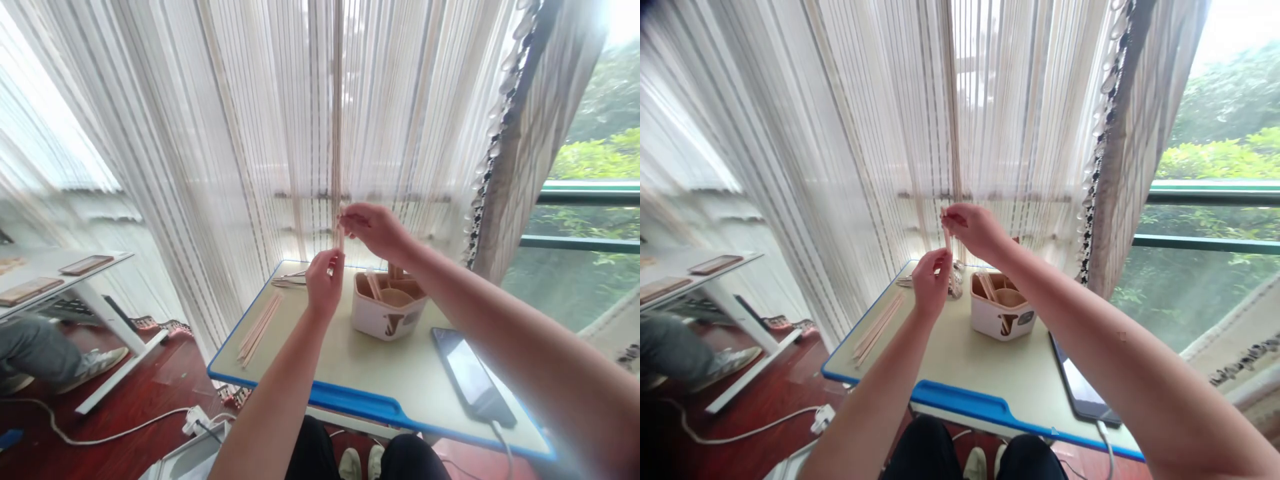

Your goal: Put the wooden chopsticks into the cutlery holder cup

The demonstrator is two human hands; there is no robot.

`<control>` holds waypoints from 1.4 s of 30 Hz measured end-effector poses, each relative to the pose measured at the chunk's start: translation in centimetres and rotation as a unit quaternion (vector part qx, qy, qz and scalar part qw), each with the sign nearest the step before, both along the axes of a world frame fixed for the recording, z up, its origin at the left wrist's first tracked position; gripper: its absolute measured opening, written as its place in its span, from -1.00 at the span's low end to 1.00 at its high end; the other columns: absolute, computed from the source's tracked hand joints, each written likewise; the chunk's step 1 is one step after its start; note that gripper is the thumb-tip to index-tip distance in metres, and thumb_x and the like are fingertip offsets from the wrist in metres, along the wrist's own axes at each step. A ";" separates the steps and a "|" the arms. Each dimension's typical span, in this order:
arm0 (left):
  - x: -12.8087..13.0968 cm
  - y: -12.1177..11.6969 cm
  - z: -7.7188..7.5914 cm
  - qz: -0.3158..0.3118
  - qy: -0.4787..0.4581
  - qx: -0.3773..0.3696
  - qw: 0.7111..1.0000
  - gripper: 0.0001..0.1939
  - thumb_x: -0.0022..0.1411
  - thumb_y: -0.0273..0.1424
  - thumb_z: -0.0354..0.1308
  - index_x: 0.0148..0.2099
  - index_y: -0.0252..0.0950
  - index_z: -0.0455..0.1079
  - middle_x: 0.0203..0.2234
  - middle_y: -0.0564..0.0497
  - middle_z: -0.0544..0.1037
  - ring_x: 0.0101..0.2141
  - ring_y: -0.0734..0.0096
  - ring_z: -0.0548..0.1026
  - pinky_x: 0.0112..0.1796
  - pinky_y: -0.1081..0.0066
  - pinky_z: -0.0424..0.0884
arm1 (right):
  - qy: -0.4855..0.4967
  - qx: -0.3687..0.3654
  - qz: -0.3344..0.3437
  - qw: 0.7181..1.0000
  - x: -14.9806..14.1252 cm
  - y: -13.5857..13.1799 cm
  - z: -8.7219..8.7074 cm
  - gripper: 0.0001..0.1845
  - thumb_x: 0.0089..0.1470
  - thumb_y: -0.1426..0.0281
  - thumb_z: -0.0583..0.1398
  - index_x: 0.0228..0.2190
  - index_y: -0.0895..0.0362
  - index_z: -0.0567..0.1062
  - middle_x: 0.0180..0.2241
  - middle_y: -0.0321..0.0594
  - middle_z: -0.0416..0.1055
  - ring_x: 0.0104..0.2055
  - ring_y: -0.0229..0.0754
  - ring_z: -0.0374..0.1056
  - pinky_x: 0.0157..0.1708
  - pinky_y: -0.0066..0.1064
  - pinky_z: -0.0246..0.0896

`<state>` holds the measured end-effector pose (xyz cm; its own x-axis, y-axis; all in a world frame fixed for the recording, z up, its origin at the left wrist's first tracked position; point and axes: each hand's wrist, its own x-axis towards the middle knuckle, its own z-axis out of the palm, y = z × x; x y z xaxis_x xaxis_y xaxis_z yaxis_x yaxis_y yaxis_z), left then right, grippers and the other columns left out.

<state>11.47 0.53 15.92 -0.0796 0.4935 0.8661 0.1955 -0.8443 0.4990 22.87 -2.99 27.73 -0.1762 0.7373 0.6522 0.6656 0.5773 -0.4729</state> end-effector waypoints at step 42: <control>4.1 5.2 -7.0 -0.147 0.053 -0.189 0.969 -0.73 0.12 -0.23 0.06 -0.25 -0.30 0.46 -0.41 -0.03 0.53 -0.39 0.47 0.46 -0.38 0.47 0.37 | -0.317 -0.243 -0.081 0.913 2.9 5.1 -2.3 -0.70 -0.17 0.63 0.18 -0.39 0.07 0.56 -0.40 -0.23 0.49 -0.49 -0.31 0.35 -0.40 -0.46 0.25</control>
